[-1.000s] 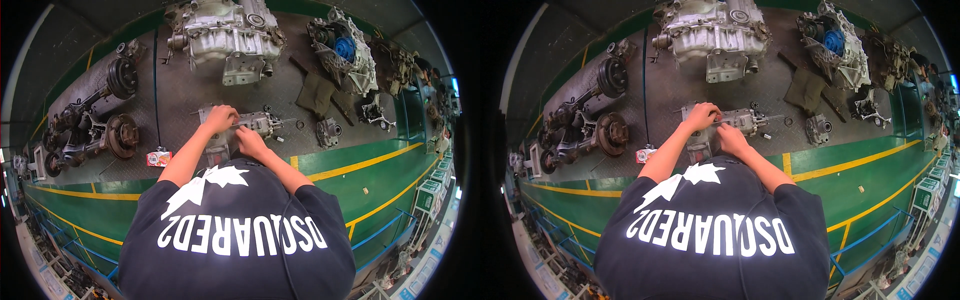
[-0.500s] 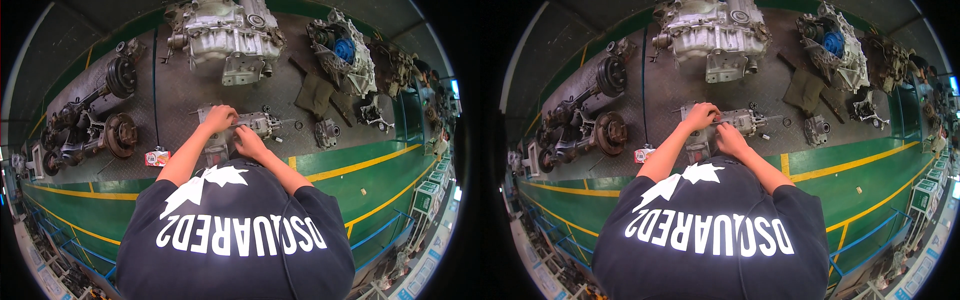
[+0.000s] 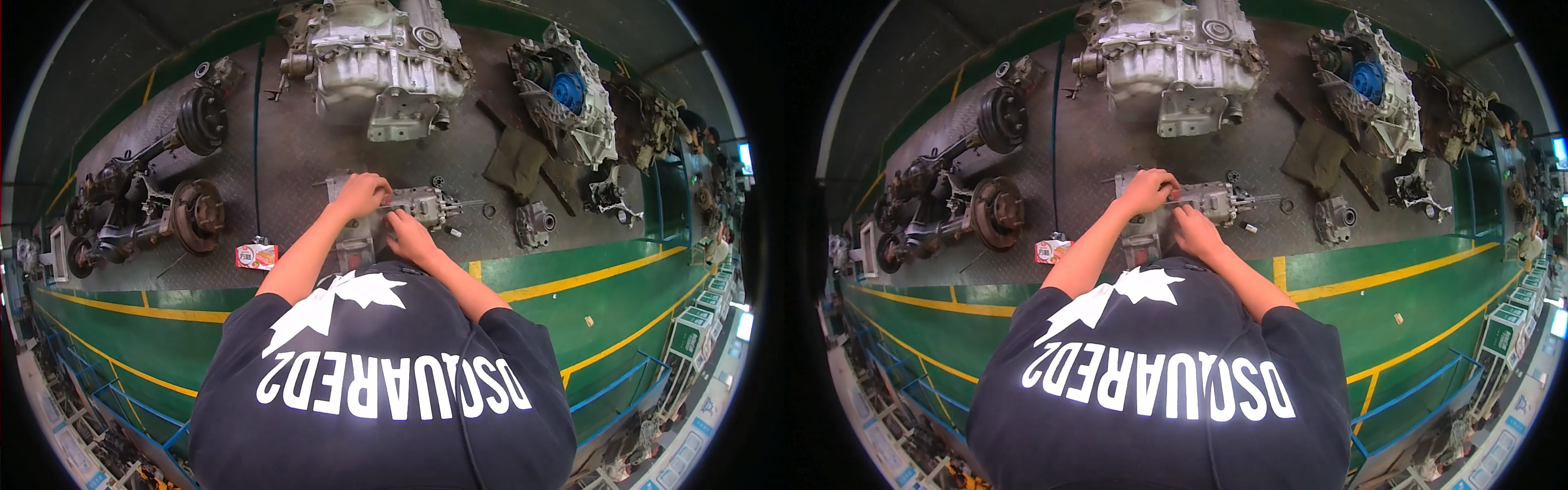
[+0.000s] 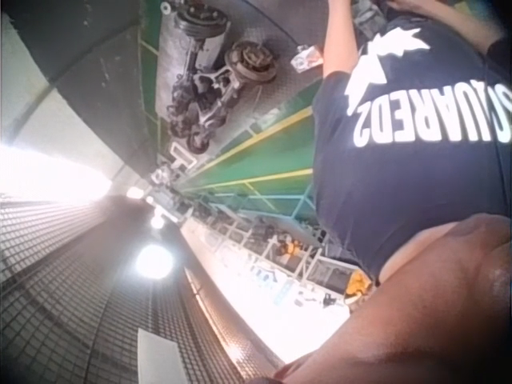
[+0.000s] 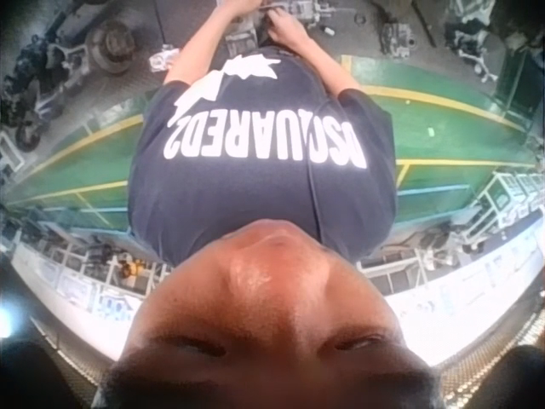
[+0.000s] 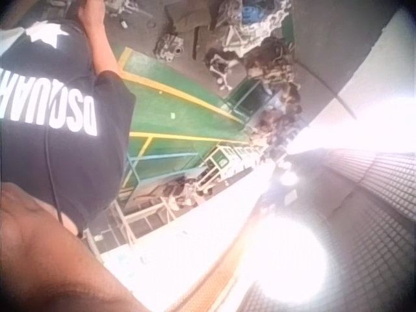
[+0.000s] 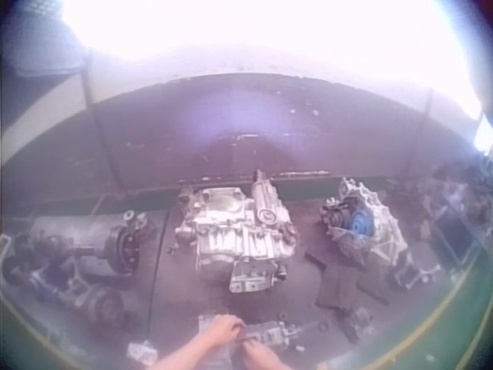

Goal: The person reassembles internal transmission components by hand, sliding gears and a synchronizer onto the main shaft before inserting the assembly into the gearbox housing.

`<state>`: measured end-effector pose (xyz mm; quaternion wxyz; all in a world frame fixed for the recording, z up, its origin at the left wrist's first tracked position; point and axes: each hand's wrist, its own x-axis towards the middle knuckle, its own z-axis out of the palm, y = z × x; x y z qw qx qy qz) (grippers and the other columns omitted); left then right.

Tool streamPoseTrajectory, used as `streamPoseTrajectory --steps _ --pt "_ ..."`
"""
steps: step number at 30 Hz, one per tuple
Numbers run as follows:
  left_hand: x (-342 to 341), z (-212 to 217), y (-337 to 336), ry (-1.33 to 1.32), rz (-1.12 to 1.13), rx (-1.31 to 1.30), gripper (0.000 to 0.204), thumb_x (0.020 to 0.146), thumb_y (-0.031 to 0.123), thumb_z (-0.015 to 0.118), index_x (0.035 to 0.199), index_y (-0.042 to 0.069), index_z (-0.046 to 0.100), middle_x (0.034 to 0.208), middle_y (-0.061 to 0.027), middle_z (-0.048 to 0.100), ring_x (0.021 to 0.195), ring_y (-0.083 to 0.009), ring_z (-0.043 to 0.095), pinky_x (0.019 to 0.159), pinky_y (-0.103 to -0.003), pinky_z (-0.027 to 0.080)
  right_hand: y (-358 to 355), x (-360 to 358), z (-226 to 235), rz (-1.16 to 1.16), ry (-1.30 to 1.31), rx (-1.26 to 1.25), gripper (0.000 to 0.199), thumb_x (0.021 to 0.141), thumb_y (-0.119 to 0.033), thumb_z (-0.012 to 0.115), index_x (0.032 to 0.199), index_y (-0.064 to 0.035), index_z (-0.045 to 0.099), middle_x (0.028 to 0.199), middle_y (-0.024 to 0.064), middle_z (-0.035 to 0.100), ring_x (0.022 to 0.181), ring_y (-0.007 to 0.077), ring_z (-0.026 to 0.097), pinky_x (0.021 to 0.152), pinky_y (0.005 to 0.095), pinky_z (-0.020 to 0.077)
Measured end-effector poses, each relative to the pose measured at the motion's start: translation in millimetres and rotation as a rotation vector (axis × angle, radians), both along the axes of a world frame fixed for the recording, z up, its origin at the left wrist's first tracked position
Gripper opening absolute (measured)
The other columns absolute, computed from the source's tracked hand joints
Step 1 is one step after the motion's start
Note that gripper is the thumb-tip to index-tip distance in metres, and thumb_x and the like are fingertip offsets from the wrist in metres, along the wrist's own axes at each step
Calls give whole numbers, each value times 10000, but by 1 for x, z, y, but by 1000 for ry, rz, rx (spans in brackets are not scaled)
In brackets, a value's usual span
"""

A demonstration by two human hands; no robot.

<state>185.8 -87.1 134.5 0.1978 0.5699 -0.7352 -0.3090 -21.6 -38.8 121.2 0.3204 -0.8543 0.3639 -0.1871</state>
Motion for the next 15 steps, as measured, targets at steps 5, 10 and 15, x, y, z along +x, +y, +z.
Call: streamPoseTrajectory --steps 5,10,15 --pt "2 3 -1 -4 -8 6 180 870 88 619 978 73 762 971 -118 740 933 -325 694 847 -427 554 -8 1 -17 86 124 -72 299 766 -90 736 971 -1 538 997 204 577 974 420 616 826 498 533" --pt "2 8 0 23 18 49 186 871 82 618 990 67 760 979 -125 737 930 -329 695 851 -428 554 -6 2 -11 50 63 -66 270 789 -108 717 962 7 544 994 213 579 931 420 625 816 496 537" --pt "2 6 0 17 4 26 185 874 93 614 985 62 758 977 -123 740 935 -328 696 850 -424 554 -3 3 -10 42 -7 -39 252 782 -99 711 953 1 555 972 215 588 894 420 631 791 491 536"
